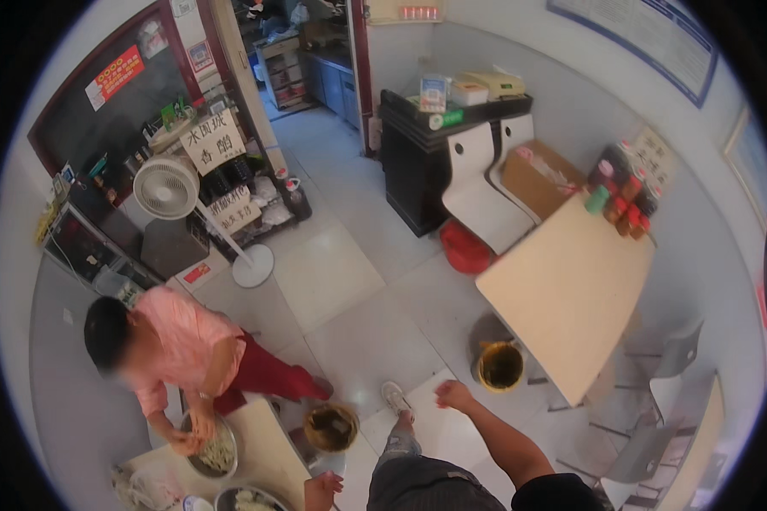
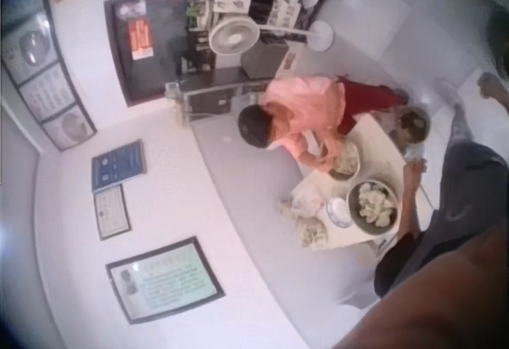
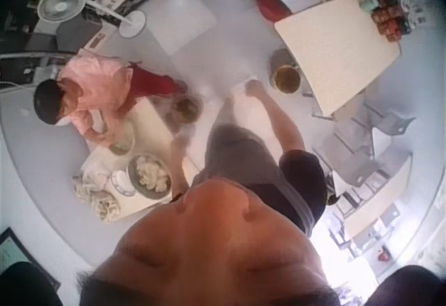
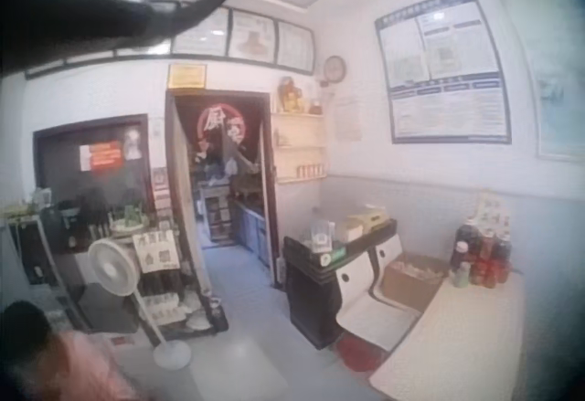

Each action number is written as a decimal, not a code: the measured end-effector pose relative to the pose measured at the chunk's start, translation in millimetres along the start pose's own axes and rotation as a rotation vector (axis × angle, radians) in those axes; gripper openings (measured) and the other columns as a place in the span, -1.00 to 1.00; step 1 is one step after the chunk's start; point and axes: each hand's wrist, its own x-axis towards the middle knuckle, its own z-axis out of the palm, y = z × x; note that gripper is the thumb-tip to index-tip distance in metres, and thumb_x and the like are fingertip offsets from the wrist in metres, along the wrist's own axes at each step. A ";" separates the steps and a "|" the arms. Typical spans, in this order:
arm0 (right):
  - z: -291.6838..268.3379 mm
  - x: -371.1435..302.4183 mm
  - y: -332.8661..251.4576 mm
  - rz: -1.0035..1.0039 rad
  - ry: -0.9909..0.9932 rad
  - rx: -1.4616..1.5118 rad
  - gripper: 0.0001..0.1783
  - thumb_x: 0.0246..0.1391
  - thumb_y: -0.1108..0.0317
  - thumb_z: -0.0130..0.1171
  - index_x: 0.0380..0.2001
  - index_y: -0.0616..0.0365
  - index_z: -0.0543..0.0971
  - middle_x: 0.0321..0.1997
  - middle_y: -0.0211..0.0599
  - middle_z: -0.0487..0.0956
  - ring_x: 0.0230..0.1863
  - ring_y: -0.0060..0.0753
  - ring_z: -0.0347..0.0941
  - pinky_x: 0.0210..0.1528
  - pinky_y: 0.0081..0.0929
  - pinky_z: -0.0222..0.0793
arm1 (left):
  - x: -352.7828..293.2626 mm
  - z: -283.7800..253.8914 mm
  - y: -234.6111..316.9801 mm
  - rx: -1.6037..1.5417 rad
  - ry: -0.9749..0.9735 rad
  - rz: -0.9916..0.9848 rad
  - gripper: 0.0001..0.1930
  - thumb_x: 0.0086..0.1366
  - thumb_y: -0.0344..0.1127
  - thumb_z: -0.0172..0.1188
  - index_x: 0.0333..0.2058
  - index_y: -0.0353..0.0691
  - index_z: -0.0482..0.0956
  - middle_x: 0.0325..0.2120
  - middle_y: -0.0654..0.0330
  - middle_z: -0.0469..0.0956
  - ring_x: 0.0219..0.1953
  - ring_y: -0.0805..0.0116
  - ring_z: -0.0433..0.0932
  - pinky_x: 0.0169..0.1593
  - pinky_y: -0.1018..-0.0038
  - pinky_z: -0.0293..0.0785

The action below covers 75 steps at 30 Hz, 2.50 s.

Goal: The person forms dumplings by hand, placing them into a metal bowl. Another person across the table also forms dumplings. The camera wearer then places finished dumplings into a plastic bag and ties it shut.

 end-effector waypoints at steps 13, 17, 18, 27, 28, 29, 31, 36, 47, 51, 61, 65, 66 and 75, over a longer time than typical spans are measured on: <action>-99.8 232.6 196.3 0.294 -0.107 -0.389 -0.81 -0.04 0.27 0.08 -0.47 0.10 0.62 -0.41 -0.23 0.62 -0.38 -0.19 0.56 -0.46 -0.23 0.45 | 459.7 22.8 336.6 0.526 -0.005 0.730 -0.72 0.24 -0.39 -0.04 -0.12 -0.30 0.54 -0.25 -0.06 0.57 -0.16 -0.01 0.54 -0.11 0.30 0.48; -132.3 372.8 76.0 0.170 -0.093 -0.419 -0.87 0.03 0.47 0.01 -0.50 0.27 0.53 -0.47 -0.10 0.59 -0.53 -0.22 0.57 -0.58 -0.34 0.47 | 604.8 10.1 351.1 0.102 -0.166 0.147 -0.68 0.22 -0.35 0.00 -0.06 -0.18 0.52 -0.15 -0.03 0.55 -0.09 0.02 0.52 -0.02 0.28 0.45; -145.3 408.9 30.3 0.112 -0.145 -0.589 -0.88 0.00 0.44 0.04 -0.51 0.21 0.55 -0.46 -0.15 0.60 -0.50 -0.23 0.57 -0.54 -0.33 0.47 | 633.6 -8.6 329.9 0.592 -0.206 0.146 -0.70 0.23 -0.32 0.00 -0.08 -0.16 0.55 -0.15 -0.01 0.56 -0.10 0.05 0.53 -0.02 0.28 0.45; -264.1 737.7 -353.4 0.042 -0.099 -0.430 -0.88 -0.04 0.46 0.08 -0.38 0.11 0.57 -0.47 -0.25 0.58 -0.48 -0.30 0.54 -0.49 -0.38 0.47 | 706.7 -79.5 182.3 0.187 -0.228 -0.473 -0.53 0.22 -0.01 0.07 -0.03 -0.23 0.50 -0.13 -0.01 0.55 -0.12 0.09 0.54 -0.05 0.24 0.43; -278.2 779.8 -376.3 0.060 -0.023 -0.140 -0.87 -0.02 0.49 0.06 -0.36 0.15 0.55 -0.48 -0.22 0.57 -0.49 -0.31 0.54 -0.51 -0.42 0.47 | 741.8 -69.2 190.0 0.497 -0.199 -0.183 -0.53 0.22 0.00 0.07 -0.02 -0.22 0.49 -0.12 0.00 0.55 -0.12 0.09 0.54 -0.04 0.24 0.43; -276.0 812.6 -400.3 0.053 -0.005 0.013 -0.86 0.00 0.53 0.03 -0.33 0.18 0.52 -0.48 -0.20 0.56 -0.50 -0.31 0.53 -0.53 -0.45 0.46 | 764.2 -68.3 194.6 0.760 -0.098 0.085 -0.52 0.22 0.00 0.07 -0.01 -0.21 0.48 -0.11 0.00 0.54 -0.11 0.08 0.54 -0.04 0.23 0.43; -269.4 871.2 -453.8 0.097 0.037 0.091 -0.85 0.02 0.55 0.01 -0.31 0.21 0.50 -0.48 -0.18 0.55 -0.51 -0.33 0.53 -0.54 -0.48 0.47 | 822.8 -66.6 208.6 0.861 0.048 0.281 -0.50 0.22 0.01 0.07 0.02 -0.20 0.46 -0.09 0.01 0.53 -0.10 0.07 0.54 -0.04 0.23 0.43; -244.9 960.4 -560.5 0.301 0.024 0.300 -0.81 0.04 0.39 0.09 -0.25 0.17 0.52 -0.44 -0.13 0.57 -0.54 -0.21 0.51 -0.49 -0.33 0.46 | 1105.3 -113.6 361.2 -0.195 0.217 -0.273 -0.32 0.40 0.22 -0.38 -0.18 -0.20 0.62 -0.35 0.16 0.64 -0.36 0.35 0.60 -0.25 0.36 0.52; -262.6 1076.4 -652.2 0.823 0.117 0.408 -0.90 0.13 0.44 -0.04 -0.45 0.19 0.41 -0.56 -0.18 0.42 -0.60 -0.24 0.40 -0.60 -0.25 0.41 | 1409.6 -195.1 1035.1 -1.294 -0.839 0.640 0.04 0.13 0.56 -0.38 0.33 -0.22 -0.08 0.36 -0.08 -0.18 0.37 0.07 -0.08 0.29 0.15 -0.01; -286.2 1193.9 -715.0 0.850 0.074 0.570 -0.88 0.04 0.44 -0.02 -0.55 0.13 0.40 -0.64 -0.15 0.38 -0.64 -0.26 0.36 -0.64 -0.18 0.29 | 1499.8 -201.3 1106.1 -1.286 -0.936 0.673 0.06 0.11 0.58 -0.43 0.35 -0.19 -0.17 0.37 -0.04 -0.25 0.39 0.13 -0.14 0.29 0.17 -0.03; -340.6 1528.1 -957.7 0.156 0.213 0.381 -0.84 0.04 0.57 0.02 -0.28 0.17 0.45 -0.48 -0.28 0.54 -0.56 -0.43 0.50 -0.53 -0.47 0.49 | 1737.4 -232.4 1226.8 -1.391 -1.046 0.560 0.03 0.15 0.55 -0.42 0.36 -0.15 -0.24 0.37 -0.05 -0.37 0.40 0.12 -0.20 0.31 0.14 -0.07; -338.4 1587.2 -1001.1 0.212 0.310 0.281 -0.89 0.07 0.54 0.03 -0.29 0.21 0.44 -0.51 -0.27 0.53 -0.58 -0.42 0.50 -0.54 -0.48 0.48 | 1830.9 -243.9 1277.2 -1.428 -1.184 0.459 -0.03 0.17 0.53 -0.40 0.36 0.01 -0.32 0.37 -0.06 -0.41 0.40 0.08 -0.22 0.32 0.13 -0.08; -331.1 1591.6 -1005.1 0.251 0.319 0.246 -0.90 0.07 0.54 0.03 -0.29 0.22 0.44 -0.52 -0.26 0.53 -0.58 -0.42 0.50 -0.54 -0.47 0.47 | 1852.1 -244.8 1291.5 -1.461 -1.214 0.425 -0.05 0.17 0.53 -0.39 0.36 0.07 -0.35 0.37 -0.06 -0.43 0.40 0.06 -0.22 0.32 0.12 -0.08; -257.8 1579.9 -1009.1 0.575 0.488 1.107 -0.88 0.04 0.52 0.06 -0.30 0.24 0.49 -0.52 -0.17 0.54 -0.57 -0.33 0.51 -0.55 -0.40 0.48 | 1992.8 -202.8 1405.1 -1.441 -1.633 0.137 -0.22 0.24 0.45 -0.40 0.33 0.39 -0.43 0.33 -0.12 -0.61 0.39 -0.11 -0.39 0.33 -0.03 -0.16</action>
